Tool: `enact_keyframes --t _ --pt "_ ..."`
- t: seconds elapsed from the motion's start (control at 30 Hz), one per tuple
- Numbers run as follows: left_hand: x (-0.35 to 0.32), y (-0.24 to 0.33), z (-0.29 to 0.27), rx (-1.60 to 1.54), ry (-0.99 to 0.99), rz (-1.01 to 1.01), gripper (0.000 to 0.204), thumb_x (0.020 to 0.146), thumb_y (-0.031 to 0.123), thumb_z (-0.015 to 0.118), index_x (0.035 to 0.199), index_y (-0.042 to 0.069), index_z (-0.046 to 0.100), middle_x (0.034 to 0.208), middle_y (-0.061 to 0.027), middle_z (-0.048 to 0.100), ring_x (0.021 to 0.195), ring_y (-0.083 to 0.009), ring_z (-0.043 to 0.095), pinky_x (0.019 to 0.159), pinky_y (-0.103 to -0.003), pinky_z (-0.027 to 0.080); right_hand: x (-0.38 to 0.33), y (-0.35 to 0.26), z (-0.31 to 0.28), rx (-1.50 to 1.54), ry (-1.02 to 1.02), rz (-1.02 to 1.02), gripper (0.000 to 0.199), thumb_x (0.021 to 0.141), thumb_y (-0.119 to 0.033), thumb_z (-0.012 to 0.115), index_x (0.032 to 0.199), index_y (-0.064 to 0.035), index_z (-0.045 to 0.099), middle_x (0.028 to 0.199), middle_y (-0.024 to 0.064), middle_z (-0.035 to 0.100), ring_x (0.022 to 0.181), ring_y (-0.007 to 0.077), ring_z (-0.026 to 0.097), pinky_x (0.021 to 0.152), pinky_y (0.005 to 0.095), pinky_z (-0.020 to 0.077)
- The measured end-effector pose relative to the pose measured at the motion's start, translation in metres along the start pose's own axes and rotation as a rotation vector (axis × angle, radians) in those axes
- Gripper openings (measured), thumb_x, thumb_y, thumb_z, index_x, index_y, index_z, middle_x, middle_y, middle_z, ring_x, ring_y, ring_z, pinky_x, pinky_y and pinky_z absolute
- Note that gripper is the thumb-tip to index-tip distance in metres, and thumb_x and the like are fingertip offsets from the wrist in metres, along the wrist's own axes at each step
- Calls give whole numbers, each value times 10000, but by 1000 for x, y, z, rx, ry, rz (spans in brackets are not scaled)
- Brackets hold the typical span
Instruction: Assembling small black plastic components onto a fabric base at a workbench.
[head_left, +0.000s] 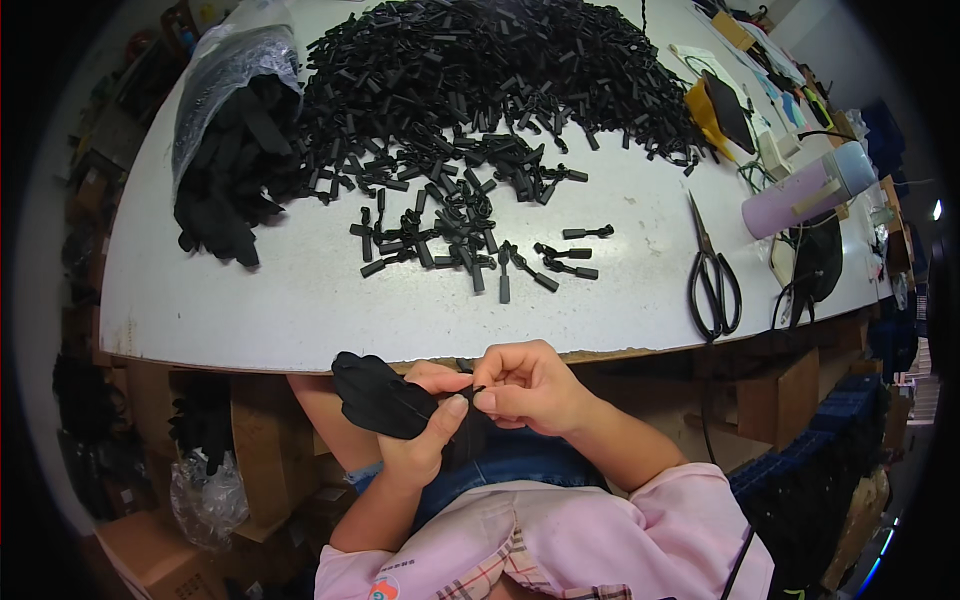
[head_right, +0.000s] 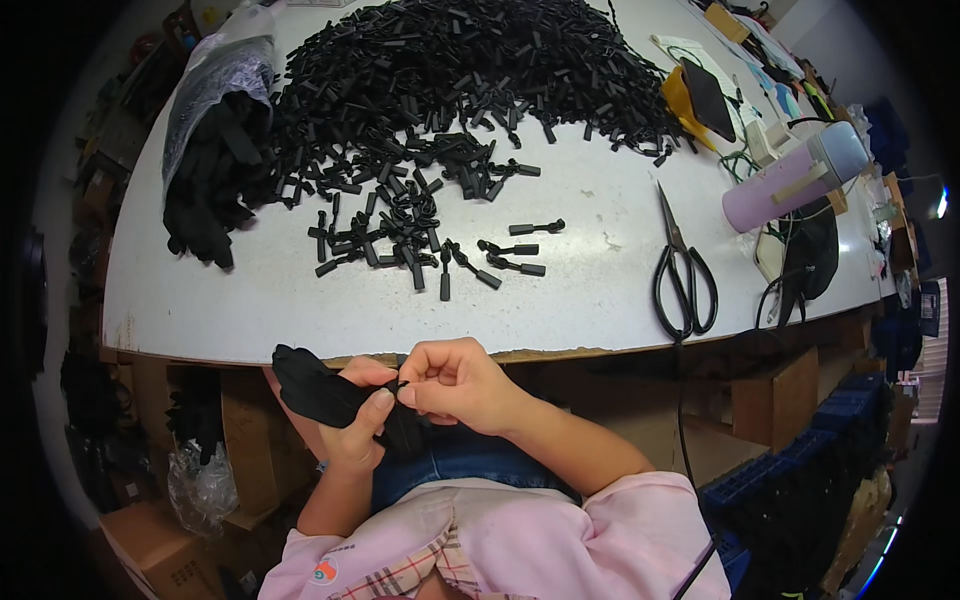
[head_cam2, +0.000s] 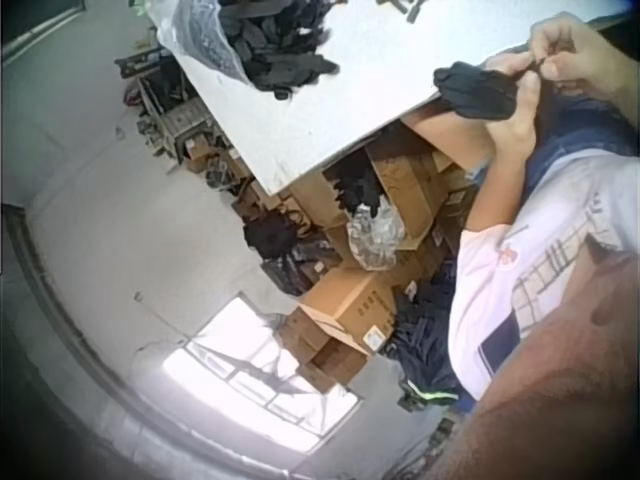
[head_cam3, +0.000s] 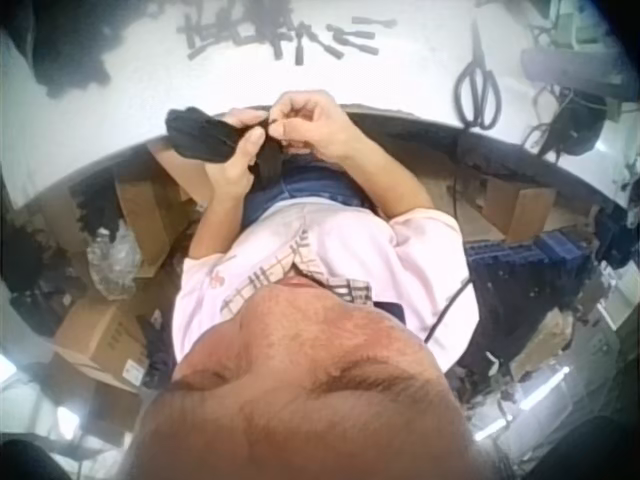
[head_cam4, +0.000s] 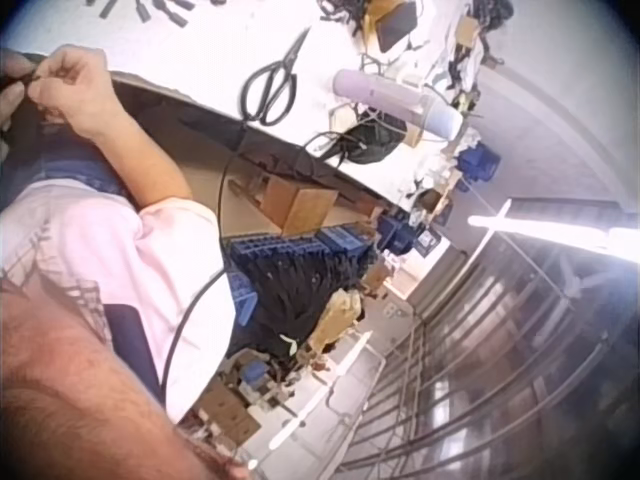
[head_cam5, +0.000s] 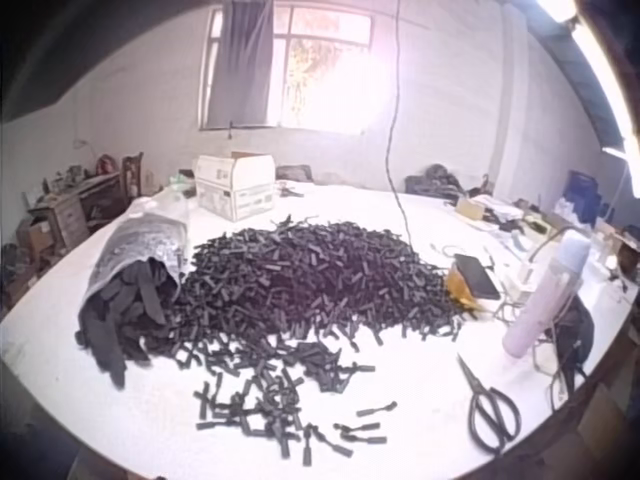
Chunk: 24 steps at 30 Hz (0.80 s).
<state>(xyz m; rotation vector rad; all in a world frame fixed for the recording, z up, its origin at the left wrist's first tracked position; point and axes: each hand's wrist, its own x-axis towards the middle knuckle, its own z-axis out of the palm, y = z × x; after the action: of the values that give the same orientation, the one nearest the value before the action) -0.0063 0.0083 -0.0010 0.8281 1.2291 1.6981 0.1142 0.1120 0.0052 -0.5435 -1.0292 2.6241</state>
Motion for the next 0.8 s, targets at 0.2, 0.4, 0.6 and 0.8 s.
enact_keyframes --t 0.2,0.4,0.6,0.8 --pt "1 6 8 -22 50 -73 153 770 31 531 913 -19 553 867 -57 494 622 -54 445 483 -157 354 1 16 2 -363 137 -345 56 739 9 563 767 5 514 653 37 494 469 55 405 388 184 300" --pt "1 5 17 99 145 -47 148 767 -1 512 910 -22 546 875 -47 486 644 -54 447 527 -163 369 5 22 9 -960 320 -848 128 653 30 587 757 -14 529 670 72 504 429 76 407 375 207 324" --pt "0 7 17 77 156 -72 152 761 -15 498 908 -24 536 881 -48 489 730 -75 464 637 -185 384 7 25 8 -1045 352 -1010 139 649 38 584 765 -12 528 686 79 517 432 81 413 378 208 330" --pt "3 3 18 -59 166 -98 155 763 9 493 908 -32 530 865 -56 499 760 -101 481 701 -216 384 6 25 7 -875 299 -839 142 645 50 584 758 -11 524 686 74 511 442 81 412 374 211 323"
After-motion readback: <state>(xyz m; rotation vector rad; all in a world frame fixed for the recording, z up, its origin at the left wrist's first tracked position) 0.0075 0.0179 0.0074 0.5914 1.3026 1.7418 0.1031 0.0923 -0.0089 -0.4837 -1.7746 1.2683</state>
